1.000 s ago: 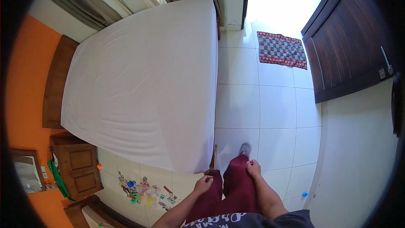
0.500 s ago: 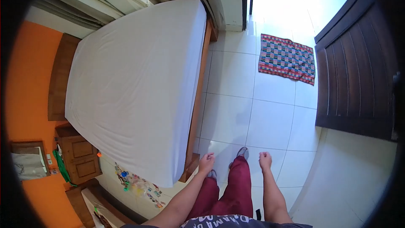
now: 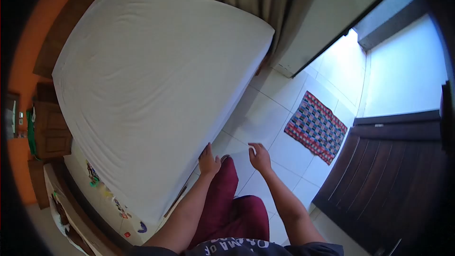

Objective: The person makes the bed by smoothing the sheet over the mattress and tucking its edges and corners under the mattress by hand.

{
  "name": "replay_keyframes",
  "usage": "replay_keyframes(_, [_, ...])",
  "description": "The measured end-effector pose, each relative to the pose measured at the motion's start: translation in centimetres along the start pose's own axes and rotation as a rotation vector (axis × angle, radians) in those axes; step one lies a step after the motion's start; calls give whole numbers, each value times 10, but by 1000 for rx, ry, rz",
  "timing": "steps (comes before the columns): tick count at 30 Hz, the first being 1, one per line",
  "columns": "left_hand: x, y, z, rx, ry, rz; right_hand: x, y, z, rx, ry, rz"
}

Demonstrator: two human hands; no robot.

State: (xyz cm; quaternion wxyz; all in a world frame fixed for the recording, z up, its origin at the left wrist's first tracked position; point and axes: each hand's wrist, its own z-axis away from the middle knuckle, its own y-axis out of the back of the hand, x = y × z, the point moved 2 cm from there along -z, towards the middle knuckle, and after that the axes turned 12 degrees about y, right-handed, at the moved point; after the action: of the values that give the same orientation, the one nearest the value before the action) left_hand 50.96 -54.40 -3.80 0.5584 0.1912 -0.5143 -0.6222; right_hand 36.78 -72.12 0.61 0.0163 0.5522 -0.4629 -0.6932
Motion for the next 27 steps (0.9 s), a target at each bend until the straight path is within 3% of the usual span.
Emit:
replay_keyframes(3, [34,-14,-33,-38,90,-46,35,-2,-96,-89,191,128])
replay_keyframes(9, [76,-23,-42,4,253,-127,95,12,-249,-222,367,377])
replay_keyframes(13, [85,-39,-67,-24,376,-61,131,8,-324,-204,613,545])
replay_keyframes(15, [89,-49,-66,-10,483,-109,145,10,-346,-359,655,563])
replay_keyframes(16, [96,-52,-67,117,464,-118,153,12,-352,-478,699,609])
replay_keyframes(19, [113,-52,-84,164,551,-103,168,11,-368,-519,846,569])
replay_keyframes(22, [121,-49,-101,98,725,-59,166,7,-382,-739,692,551])
replay_keyframes(27, [122,-86,-109,126,864,-47,173,7,-383,-708,721,519])
